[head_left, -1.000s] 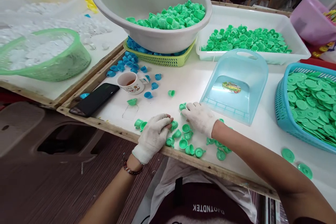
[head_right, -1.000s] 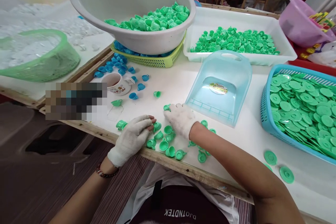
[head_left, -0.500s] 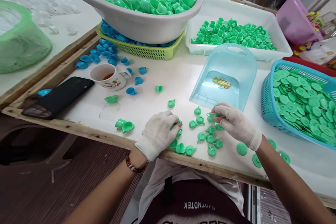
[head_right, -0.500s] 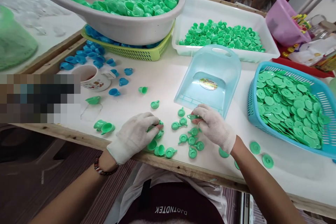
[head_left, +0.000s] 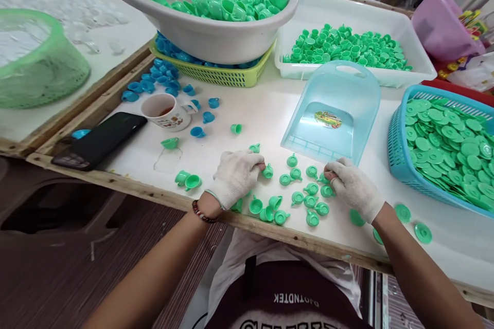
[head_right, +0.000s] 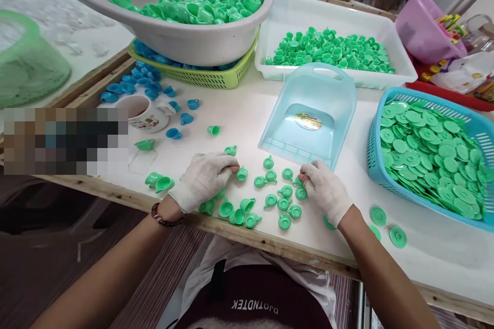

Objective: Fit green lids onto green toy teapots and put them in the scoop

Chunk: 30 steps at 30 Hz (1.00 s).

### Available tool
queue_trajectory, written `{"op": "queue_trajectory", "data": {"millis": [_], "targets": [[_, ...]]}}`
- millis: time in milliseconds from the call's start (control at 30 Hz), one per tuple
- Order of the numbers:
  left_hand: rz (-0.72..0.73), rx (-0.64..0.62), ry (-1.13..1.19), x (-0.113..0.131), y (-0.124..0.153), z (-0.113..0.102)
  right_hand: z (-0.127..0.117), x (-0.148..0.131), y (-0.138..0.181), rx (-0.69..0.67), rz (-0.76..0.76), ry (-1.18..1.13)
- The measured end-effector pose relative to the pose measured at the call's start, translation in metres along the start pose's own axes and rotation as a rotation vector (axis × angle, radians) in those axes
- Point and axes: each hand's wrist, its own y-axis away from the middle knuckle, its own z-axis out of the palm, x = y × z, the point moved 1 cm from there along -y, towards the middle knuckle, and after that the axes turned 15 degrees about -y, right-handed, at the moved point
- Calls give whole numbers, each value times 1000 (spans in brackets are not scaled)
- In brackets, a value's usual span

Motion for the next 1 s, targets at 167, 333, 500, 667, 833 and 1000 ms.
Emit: {"op": "queue_trajectory", "data": {"millis": [167,333,500,667,833,1000], "targets": [[-75,201,108,-22,20,-6,16,-39,4,24,-254,52],[-116,185,100,-35,57,-13,60,-91,-3,-257,-426,269],[11,92,-11,-18,70,-1,70,-101,-11,-355,-415,360],[119,108,20,-7,60,6,58,-96,-5,-363,-417,359],[67,100,253,-3,52,11,54,-91,-3,-417,-493,422],[6,197,209,-5,57,11,53,-78,-8,-349,-514,369]]}}
